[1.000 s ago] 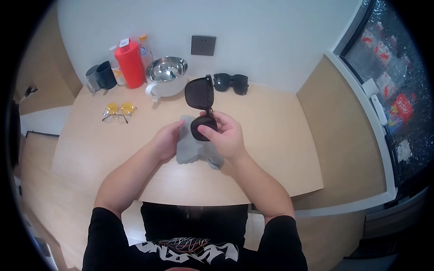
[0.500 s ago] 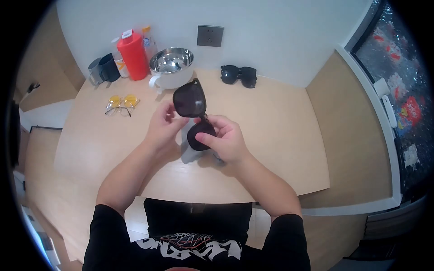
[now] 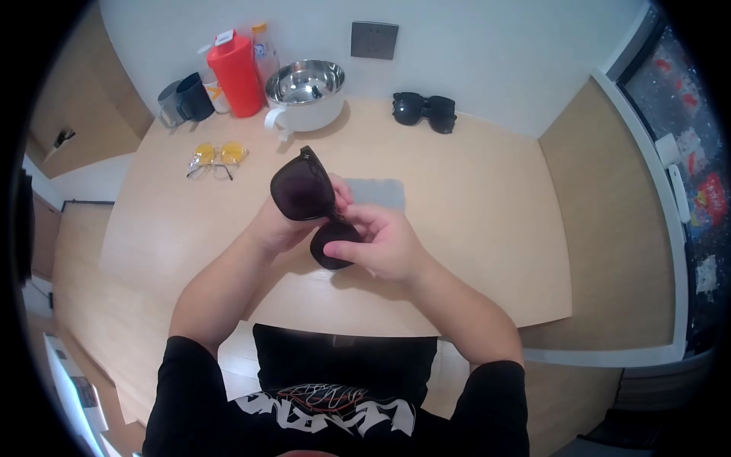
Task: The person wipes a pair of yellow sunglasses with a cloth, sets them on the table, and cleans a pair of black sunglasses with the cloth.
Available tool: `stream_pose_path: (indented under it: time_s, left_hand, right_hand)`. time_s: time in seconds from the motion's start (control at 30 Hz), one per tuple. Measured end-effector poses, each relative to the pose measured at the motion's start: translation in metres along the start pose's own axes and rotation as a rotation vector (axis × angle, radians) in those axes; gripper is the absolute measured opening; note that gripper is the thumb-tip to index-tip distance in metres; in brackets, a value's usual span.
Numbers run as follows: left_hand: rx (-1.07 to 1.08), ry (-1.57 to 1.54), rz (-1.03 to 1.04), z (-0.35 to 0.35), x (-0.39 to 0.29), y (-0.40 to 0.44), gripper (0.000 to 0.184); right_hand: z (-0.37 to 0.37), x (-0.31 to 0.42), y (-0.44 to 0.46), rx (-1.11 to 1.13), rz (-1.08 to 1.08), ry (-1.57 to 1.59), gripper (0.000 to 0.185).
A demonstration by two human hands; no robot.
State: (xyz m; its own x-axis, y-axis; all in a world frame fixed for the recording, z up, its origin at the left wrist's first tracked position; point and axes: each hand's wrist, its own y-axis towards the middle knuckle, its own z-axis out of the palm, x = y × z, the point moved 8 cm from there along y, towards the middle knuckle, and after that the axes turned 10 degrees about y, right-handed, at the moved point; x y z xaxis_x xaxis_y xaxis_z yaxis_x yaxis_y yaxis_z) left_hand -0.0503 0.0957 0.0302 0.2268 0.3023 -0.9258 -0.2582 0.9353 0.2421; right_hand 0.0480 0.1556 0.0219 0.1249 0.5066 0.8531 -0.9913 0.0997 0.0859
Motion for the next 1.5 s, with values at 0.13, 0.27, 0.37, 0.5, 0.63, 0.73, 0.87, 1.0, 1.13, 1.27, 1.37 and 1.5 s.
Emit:
stream_pose_path:
  time_s: [0.13, 0.27, 0.37, 0.5, 0.63, 0.73, 0.87, 1.0, 1.13, 1.27, 1.37, 1.5]
  left_hand:
    - [0.044, 0.047, 0.037, -0.01, 0.007, 0.001, 0.025]
    - [0.034, 0.022, 0.095, -0.013, 0.006, 0.002, 0.023]
    - [0.03, 0.016, 0.068, -0.017, 0.011, -0.001, 0.021]
    - [0.059, 0.112, 0.15, -0.015, 0.002, 0.001, 0.02]
    - [0.058, 0.098, 0.27, -0.014, -0.003, 0.003, 0.021]
    - [0.044, 0.059, 0.286, -0.013, -0.005, 0.001, 0.022]
    - [0.065, 0.052, 0.336, -0.012, -0.005, 0.001, 0.023]
    - [0.022, 0.041, 0.296, -0.013, -0.005, 0.0, 0.023]
    - [0.007, 0.003, 0.29, -0.013, -0.005, 0.0, 0.023]
    - [-0.02, 0.11, 0.276, -0.017, -0.002, -0.001, 0.022]
    - [-0.02, 0.115, 0.285, -0.012, -0.006, 0.0, 0.02]
    - [-0.082, 0.104, 0.272, -0.012, -0.003, -0.003, 0.019]
  right_hand:
    - [-0.004, -0.005, 0.0, 0.008, 0.019, 0.029, 0.031]
    - [-0.017, -0.003, 0.001, -0.092, -0.029, 0.096, 0.022]
    - [-0.021, -0.004, 0.0, -0.094, -0.034, 0.071, 0.019]
    - [-0.017, -0.002, -0.003, 0.059, 0.07, 0.006, 0.014]
    - [-0.007, 0.009, -0.009, -0.025, 0.011, -0.077, 0.011]
    - [-0.009, 0.012, -0.012, -0.093, 0.005, -0.085, 0.012]
    - [-0.012, 0.014, -0.013, -0.117, 0.016, -0.095, 0.012]
    - [-0.009, 0.014, -0.015, -0.122, 0.057, -0.12, 0.012]
    - [-0.011, 0.014, -0.014, -0.122, 0.055, -0.152, 0.012]
    - [-0.011, 0.013, -0.012, -0.114, 0.024, -0.14, 0.012]
    - [-0.011, 0.012, -0.011, -0.098, 0.014, -0.116, 0.012]
    - [-0.014, 0.006, -0.01, -0.114, -0.005, -0.108, 0.013]
